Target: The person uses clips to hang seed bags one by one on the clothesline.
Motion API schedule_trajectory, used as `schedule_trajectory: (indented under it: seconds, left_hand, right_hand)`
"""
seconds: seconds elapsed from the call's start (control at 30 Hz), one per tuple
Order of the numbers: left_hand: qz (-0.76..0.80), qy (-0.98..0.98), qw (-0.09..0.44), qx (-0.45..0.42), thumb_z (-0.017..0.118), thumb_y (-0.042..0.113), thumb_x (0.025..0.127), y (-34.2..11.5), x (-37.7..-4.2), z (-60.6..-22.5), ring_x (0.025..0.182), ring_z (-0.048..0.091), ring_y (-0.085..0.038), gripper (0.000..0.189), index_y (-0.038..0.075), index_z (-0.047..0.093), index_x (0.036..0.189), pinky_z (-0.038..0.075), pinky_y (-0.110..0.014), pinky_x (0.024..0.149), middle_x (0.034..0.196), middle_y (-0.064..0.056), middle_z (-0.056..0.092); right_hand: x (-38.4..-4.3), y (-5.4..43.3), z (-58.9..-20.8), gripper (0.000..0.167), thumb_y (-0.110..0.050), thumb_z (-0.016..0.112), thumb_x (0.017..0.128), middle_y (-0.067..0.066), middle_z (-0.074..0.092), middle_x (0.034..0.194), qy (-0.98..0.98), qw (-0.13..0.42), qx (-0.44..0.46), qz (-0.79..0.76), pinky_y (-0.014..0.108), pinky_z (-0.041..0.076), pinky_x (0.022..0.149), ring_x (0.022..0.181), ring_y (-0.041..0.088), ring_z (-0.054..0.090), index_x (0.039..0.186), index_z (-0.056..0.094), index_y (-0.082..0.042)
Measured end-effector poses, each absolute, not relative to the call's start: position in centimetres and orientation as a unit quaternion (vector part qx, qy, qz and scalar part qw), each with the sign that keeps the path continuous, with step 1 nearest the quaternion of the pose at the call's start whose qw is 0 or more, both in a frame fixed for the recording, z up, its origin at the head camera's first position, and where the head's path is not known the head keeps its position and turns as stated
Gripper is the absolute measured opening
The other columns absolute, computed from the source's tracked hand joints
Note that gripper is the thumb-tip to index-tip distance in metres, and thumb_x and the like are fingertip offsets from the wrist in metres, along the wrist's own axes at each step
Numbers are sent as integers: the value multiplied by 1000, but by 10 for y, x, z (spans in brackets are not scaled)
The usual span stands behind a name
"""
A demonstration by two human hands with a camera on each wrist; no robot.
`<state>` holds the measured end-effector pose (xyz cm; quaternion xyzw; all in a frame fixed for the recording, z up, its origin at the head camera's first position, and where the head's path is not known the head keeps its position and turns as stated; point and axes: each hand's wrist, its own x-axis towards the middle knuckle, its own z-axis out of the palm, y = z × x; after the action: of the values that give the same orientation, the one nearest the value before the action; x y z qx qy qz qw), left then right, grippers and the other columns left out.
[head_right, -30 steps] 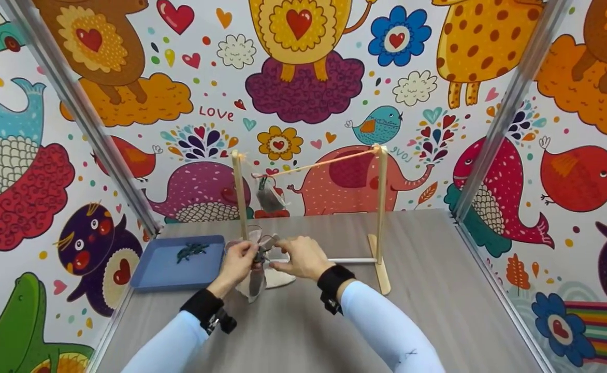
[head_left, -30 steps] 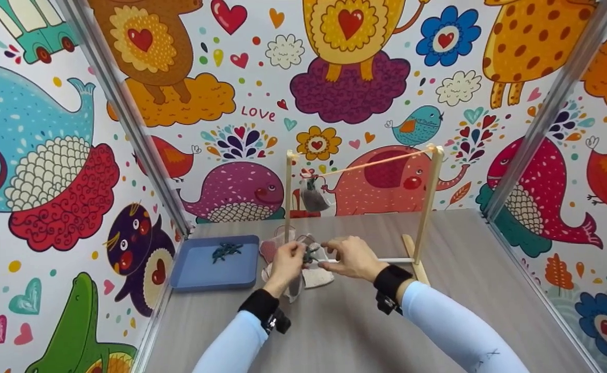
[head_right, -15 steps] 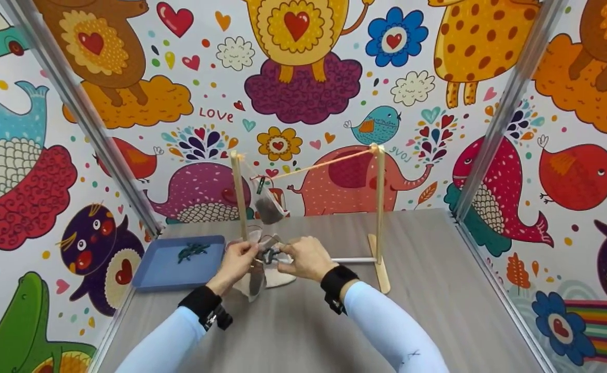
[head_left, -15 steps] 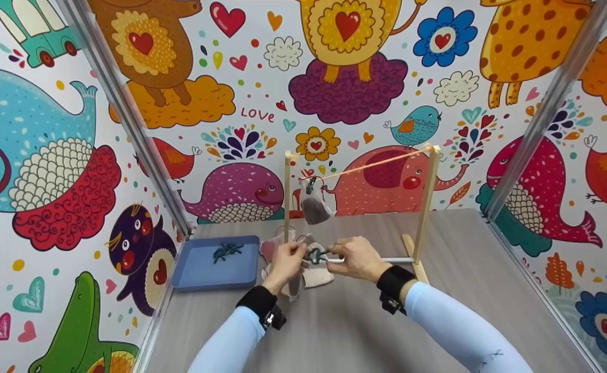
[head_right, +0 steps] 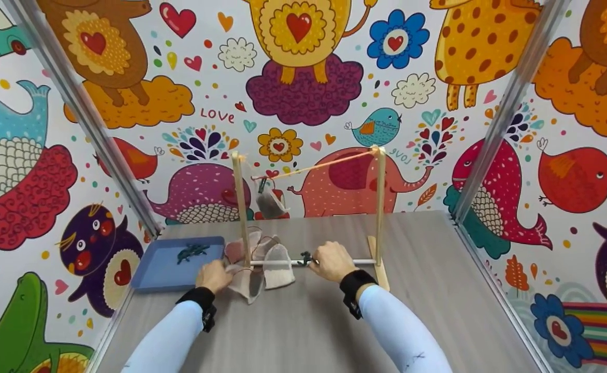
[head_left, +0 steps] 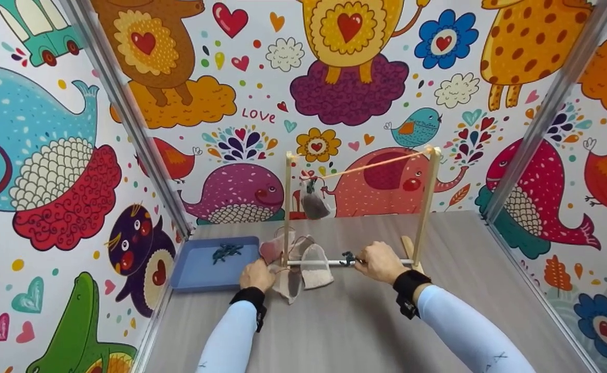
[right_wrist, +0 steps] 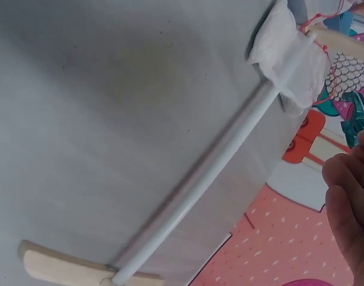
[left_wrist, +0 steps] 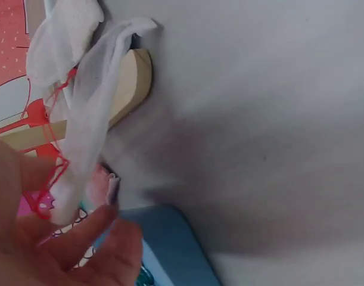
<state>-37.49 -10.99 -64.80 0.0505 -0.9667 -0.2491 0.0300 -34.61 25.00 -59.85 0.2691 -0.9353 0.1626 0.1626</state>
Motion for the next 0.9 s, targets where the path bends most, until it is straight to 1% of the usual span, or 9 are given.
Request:
schedule_trajectory:
  seconds: [0.1, 0.27, 0.33, 0.47, 0.57, 0.67, 0.73, 0.8, 0.9]
  left_hand:
    - [-231, -971, 7, 52, 88, 28, 93, -114, -370, -642, 104, 80, -48, 37, -3, 78, 109, 65, -63, 90, 113, -30, 81]
    - [-215, -976, -23, 30, 85, 21, 92, -109, -362, -620, 101, 79, -43, 27, -1, 78, 104, 65, -60, 88, 112, -27, 81]
    - [-209, -978, -25, 6, 82, 16, 93, -103, -358, -610, 101, 79, -43, 21, -2, 78, 103, 65, -60, 88, 110, -27, 81]
    - [-183, -981, 1, -60, 85, 16, 93, -88, -350, -584, 96, 80, -44, 20, -1, 76, 96, 67, -58, 84, 100, -24, 80]
    - [-163, -981, 21, -105, 85, 13, 93, -76, -345, -561, 90, 81, -42, 17, -1, 76, 92, 68, -56, 81, 94, -22, 80]
    - [-155, -978, 30, -134, 83, 12, 95, -63, -340, -534, 92, 81, -41, 15, -2, 77, 98, 68, -55, 83, 97, -22, 81]
    - [-154, -978, 28, -139, 83, 18, 98, -53, -338, -516, 95, 80, -39, 21, -1, 77, 104, 68, -54, 85, 102, -22, 80]
    - [-159, -977, 32, -141, 85, 23, 98, -43, -338, -500, 96, 80, -37, 25, 0, 78, 106, 68, -53, 86, 104, -22, 80]
    - [-155, -976, 52, -146, 83, 19, 96, -27, -339, -479, 90, 80, -35, 17, 3, 80, 100, 69, -50, 81, 101, -20, 81]
  right_hand:
    - [-345, 254, -601, 32, -16, 86, 91, -11, 48, 59, -938, 159, 263, 162, 21, 29, 53, 57, 3, 37, 65, 66, -15]
    - [-346, 259, -600, 40, -15, 87, 87, -14, 40, 59, -937, 173, 264, 147, 22, 26, 53, 56, 3, 33, 60, 58, -17]
    - [-346, 261, -598, 43, -14, 86, 86, -15, 35, 59, -937, 176, 264, 146, 22, 24, 53, 56, 3, 31, 59, 53, -18]
    - [-347, 264, -589, 48, -13, 84, 85, -16, 30, 59, -936, 173, 265, 151, 22, 20, 52, 55, 3, 28, 58, 45, -21]
    - [-347, 263, -574, 42, -14, 83, 89, -14, 35, 59, -942, 151, 256, 158, 22, 22, 51, 54, 5, 32, 60, 54, -20]
    - [-346, 261, -556, 28, -17, 84, 94, -9, 47, 58, -952, 128, 231, 156, 23, 29, 50, 54, 7, 40, 69, 71, -14]
    - [-346, 259, -541, 20, -18, 85, 95, -4, 57, 59, -954, 133, 226, 146, 23, 35, 51, 54, 10, 44, 78, 79, -11]
    - [-346, 257, -526, 15, -19, 87, 95, 0, 65, 63, -949, 166, 239, 124, 25, 40, 51, 55, 12, 48, 84, 84, -9]
    - [-347, 253, -499, 13, -18, 89, 92, 3, 69, 64, -921, 259, 281, 69, 28, 47, 50, 53, 15, 50, 84, 84, -9]
